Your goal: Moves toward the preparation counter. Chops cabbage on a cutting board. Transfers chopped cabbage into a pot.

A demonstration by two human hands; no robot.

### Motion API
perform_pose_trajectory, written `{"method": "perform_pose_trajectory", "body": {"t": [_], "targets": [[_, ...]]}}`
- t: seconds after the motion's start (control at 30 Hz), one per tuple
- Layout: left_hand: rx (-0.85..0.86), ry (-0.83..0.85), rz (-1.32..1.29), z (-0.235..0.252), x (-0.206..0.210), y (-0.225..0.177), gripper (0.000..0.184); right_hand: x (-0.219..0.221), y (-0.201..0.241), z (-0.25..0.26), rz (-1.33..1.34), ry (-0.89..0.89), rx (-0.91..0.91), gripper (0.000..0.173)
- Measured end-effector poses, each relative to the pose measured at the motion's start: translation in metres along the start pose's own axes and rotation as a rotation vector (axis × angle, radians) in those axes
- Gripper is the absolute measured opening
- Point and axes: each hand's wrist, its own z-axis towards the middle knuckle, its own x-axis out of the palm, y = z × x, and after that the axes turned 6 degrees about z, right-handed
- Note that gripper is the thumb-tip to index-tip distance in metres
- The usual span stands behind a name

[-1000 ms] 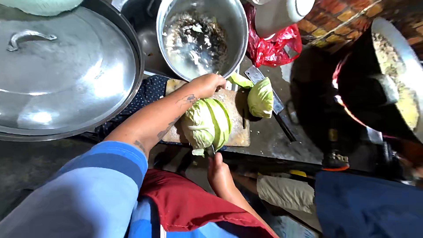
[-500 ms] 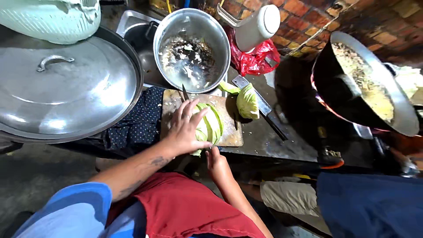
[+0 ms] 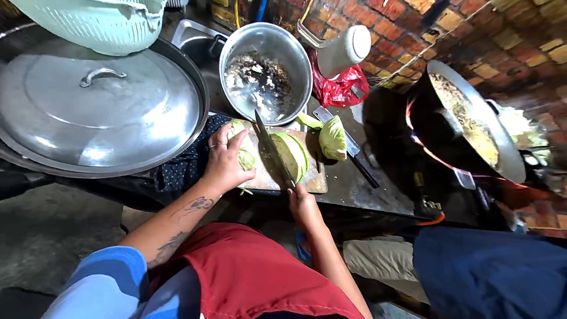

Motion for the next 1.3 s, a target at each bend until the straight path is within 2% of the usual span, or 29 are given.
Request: {"method": "perform_pose_trajectory", "body": {"t": [0.1,0.23,0.33,0.4,0.47,0.53,0.6,0.67,0.73,0.8,0.9,1.0,1.07,1.2,1.3], "targets": [[-0.073,0.087,0.044,0.005,-0.009,-0.004,0.105,-0.005,-0.005,0.003,0.113,0.050,-0.016,0.030],[-0.100,0.098,0.066,0.003,-0.004,-0.005,0.107,-0.042,0.010,-0.015,0.405,0.139,-0.046,0.029],[-0.131,0.170,0.123,0.001,-0.015,-0.008,0.108,-0.071,0.014,-0.031,0.533,0.015,-0.161,0.031],[-0.098,0.200,0.186,0.003,-0.025,-0.017,0.116,-0.088,0.008,-0.038,0.614,-0.093,-0.251,0.051],[0.022,0.198,0.220,0.009,-0.036,-0.035,0.120,-0.101,-0.004,-0.040,0.769,-0.192,-0.360,0.055],[0.251,0.225,0.246,0.022,-0.041,-0.059,0.117,-0.116,-0.019,-0.040,1.010,-0.164,-0.401,0.038],[0.483,0.330,0.319,0.040,-0.031,-0.084,0.117,-0.125,-0.031,-0.041,1.123,-0.164,-0.292,0.030],[0.669,0.412,0.365,0.059,-0.012,-0.104,0.117,-0.126,-0.039,-0.044,1.057,-0.224,-0.122,0.025],[0.780,0.502,0.426,0.077,0.008,-0.116,0.113,-0.124,-0.050,-0.048,1.015,-0.226,0.002,0.028],[0.799,0.585,0.469,0.091,0.025,-0.120,0.104,-0.119,-0.066,-0.053,1.046,-0.181,0.031,0.032],[0.775,0.658,0.493,0.101,0.038,-0.121,0.084,-0.113,-0.090,-0.060,1.083,-0.068,0.040,0.023],[0.660,0.623,0.456,0.094,0.038,-0.125,0.070,-0.110,-0.100,-0.062,0.924,0.031,0.050,0.024],[0.494,0.558,0.471,0.081,0.040,-0.128,0.072,-0.106,-0.103,-0.061,0.754,0.052,0.020,0.034],[0.124,0.494,0.562,0.063,0.045,-0.141,0.080,-0.098,-0.100,-0.052,0.552,0.123,-0.004,0.068],[0.017,0.498,0.569,0.059,0.044,-0.146,0.085,-0.094,-0.092,-0.047,0.462,0.191,0.007,0.079]]}}
